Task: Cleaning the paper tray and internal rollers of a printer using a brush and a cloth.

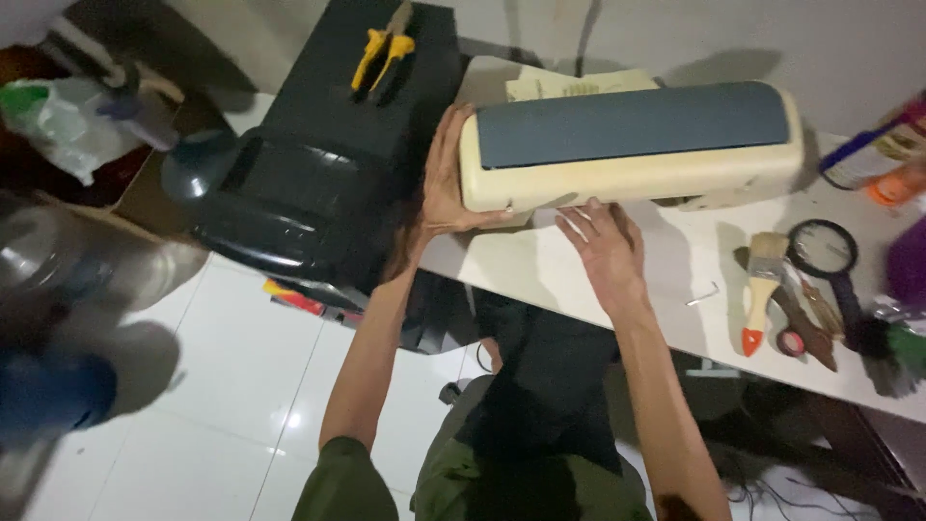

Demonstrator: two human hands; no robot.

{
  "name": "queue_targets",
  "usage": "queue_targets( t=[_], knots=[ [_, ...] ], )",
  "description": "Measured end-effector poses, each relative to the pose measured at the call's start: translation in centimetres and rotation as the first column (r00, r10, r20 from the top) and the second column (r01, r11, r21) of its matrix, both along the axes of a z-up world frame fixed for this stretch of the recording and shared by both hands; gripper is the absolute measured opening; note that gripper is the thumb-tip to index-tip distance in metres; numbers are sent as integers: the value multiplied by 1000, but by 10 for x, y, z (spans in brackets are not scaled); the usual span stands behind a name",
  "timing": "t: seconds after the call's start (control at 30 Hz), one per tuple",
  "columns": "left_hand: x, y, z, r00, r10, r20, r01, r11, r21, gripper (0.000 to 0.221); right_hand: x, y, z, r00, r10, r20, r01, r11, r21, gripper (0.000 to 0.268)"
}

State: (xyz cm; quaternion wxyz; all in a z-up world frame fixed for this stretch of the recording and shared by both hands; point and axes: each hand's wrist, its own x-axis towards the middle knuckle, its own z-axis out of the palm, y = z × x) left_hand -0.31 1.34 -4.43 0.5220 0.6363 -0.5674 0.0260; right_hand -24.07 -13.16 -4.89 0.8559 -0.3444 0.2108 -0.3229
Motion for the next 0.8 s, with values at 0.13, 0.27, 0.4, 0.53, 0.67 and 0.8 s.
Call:
queue_targets(
  t=[0.13, 0.27, 0.4, 0.53, 0.67, 0.8],
  knots=[
    [-4, -1, 4, 998, -46, 31, 48, 998, -39, 146, -5, 15, 31, 999, -40, -7, 40, 999, 16, 8],
    [30, -23, -44, 967, -152, -206, 100, 964, -246, 108, -8, -1, -3, 996, 31, 84, -33, 999, 28, 12],
    [29, -42, -26, 885, 56, -463, -82, 996, -37, 76, -5, 16, 27, 1000, -10, 18, 11, 1000, -29, 13],
    [44, -47, -37, 747, -3, -664, -20, 999, -27, 74, -7, 27, 42, 1000, -21, 23, 22, 999, -23, 17],
    [39, -32, -54, 713, 76, -697, -91, 996, 16, 79, -17, 17, 24, 996, 15, -90, -28, 989, -145, 18],
    [26, 17, -130, 882, -61, -467, 31, 997, -72, 76, -36, 0, 6, 964, 54, -260, -117, 965, -234, 26]
  ],
)
